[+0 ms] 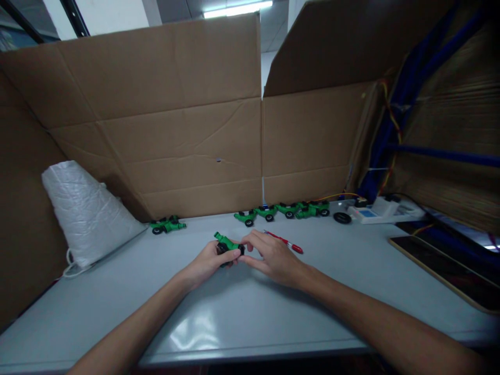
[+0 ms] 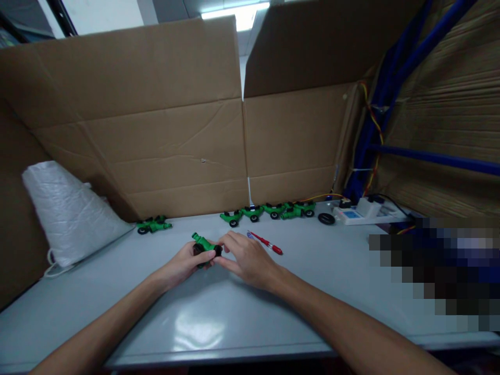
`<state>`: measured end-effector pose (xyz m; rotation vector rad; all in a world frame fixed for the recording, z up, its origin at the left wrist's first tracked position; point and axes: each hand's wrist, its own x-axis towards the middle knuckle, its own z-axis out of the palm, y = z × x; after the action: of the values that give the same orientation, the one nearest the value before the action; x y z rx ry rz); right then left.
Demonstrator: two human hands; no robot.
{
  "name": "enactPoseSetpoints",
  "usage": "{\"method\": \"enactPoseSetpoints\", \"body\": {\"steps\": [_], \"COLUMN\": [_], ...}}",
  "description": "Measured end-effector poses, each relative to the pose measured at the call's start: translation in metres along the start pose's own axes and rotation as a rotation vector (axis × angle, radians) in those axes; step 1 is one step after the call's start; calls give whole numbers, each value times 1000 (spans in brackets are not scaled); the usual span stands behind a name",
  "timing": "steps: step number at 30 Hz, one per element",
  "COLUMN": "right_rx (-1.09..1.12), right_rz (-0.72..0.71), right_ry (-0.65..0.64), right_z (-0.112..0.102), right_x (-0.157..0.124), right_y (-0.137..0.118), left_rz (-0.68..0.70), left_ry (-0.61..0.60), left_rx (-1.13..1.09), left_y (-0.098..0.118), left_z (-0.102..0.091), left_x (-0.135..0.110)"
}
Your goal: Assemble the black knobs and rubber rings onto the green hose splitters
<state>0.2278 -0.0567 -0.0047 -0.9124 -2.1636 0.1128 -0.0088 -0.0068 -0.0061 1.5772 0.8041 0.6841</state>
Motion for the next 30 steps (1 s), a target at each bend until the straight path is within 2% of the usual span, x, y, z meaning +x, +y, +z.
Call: {"method": "enactPoseSetpoints", "body": {"steps": [15,30], "right_rx": [18,-9], "right_rz": [-6,-8], "right_ry": [-30,-12], "right_z": [-1,1], "right_x": [0,-2], "right_y": [-1,2], "left_rz": [6,-18], "left_ry": [-12,-4], "left_rx": [23,57], "left_y": [0,12], "left_z": [-1,4], "left_x": [0,-5]}}
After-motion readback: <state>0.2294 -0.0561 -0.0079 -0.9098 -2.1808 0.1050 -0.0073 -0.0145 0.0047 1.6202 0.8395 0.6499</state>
